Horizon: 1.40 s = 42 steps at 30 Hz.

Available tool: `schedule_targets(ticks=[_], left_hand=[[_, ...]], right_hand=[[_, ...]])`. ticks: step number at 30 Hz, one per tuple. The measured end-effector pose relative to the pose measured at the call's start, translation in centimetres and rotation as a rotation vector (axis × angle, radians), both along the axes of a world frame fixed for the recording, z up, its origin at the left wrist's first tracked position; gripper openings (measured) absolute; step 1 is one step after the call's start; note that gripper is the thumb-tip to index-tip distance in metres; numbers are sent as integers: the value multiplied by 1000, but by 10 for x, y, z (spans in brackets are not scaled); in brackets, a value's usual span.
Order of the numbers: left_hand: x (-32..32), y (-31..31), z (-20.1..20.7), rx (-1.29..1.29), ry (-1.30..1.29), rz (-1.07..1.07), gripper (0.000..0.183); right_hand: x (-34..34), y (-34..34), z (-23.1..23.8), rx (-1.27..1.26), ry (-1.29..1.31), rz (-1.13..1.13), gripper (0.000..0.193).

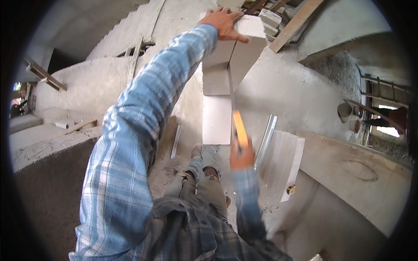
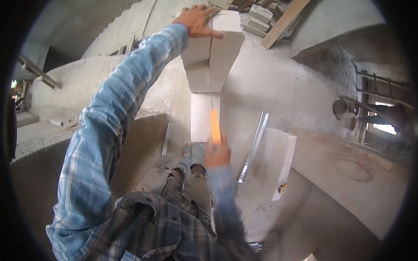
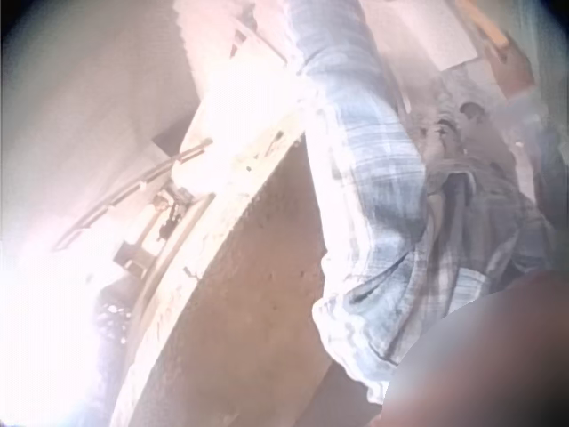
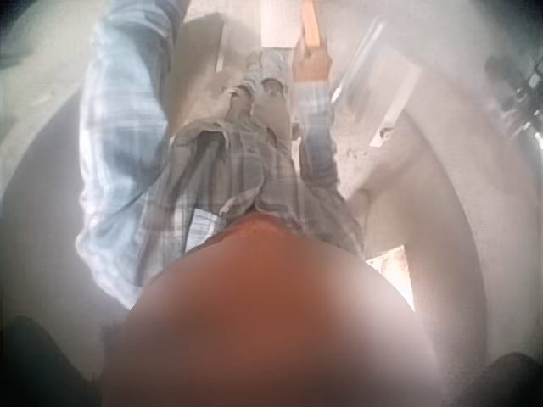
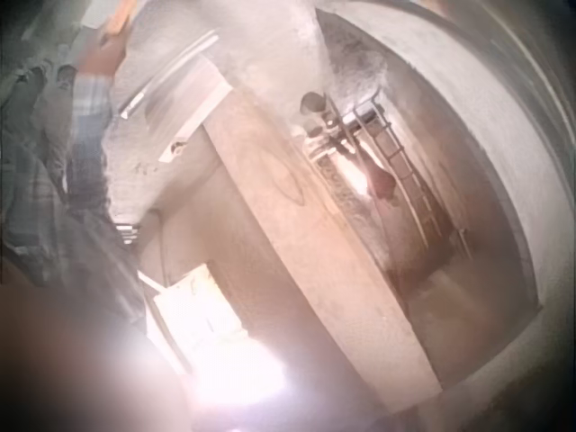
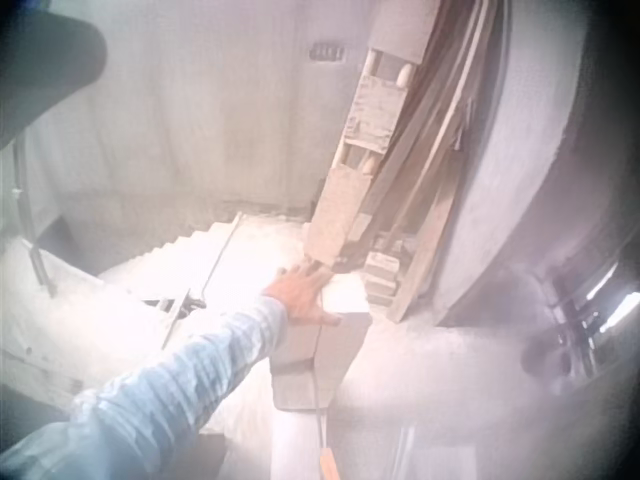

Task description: The person measures a white plasterboard sheet with a tape measure, marks it, and then uses a hand saw to cut the sheet into smaller pieces. The cut pieces are stacked on the floor.

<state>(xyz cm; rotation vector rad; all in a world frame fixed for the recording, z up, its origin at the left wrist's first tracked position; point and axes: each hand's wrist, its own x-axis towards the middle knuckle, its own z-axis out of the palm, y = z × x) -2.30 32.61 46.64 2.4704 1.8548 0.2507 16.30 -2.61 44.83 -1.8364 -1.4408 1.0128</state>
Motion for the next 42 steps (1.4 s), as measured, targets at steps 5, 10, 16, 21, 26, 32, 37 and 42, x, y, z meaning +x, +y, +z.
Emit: schedule_targets(ticks=[5,10,16,21,26,32,37,42], left_hand=[[9,23,0,4,21,15,113],[19,24,-1,-43,13,-16,111],[2,60,8,-77,-42,0,110],[14,56,11,-89,-74,3,110],[-9,68,3,-112,-93,2,111],[-3,75,16,-162,-74,-10,112],[-1,61,9,-77,-50,-25,108],[-6,59,9,-113,-76,-16,108]], right_hand=[[-3,39,0,-96,-99,-29,37],[-20,161,-31,-82,-127,63,38],[7,9,54,-157,-9,-22,35],[-31,170,-29,-99,-102,-23,35],[-23,111,-1,-131,-167,-16,40],[-22,94,11,-94,-154,-81,32],[-40,199,-25,-45,-157,14,30],[-10,35,49,-136,-94,-22,37]])
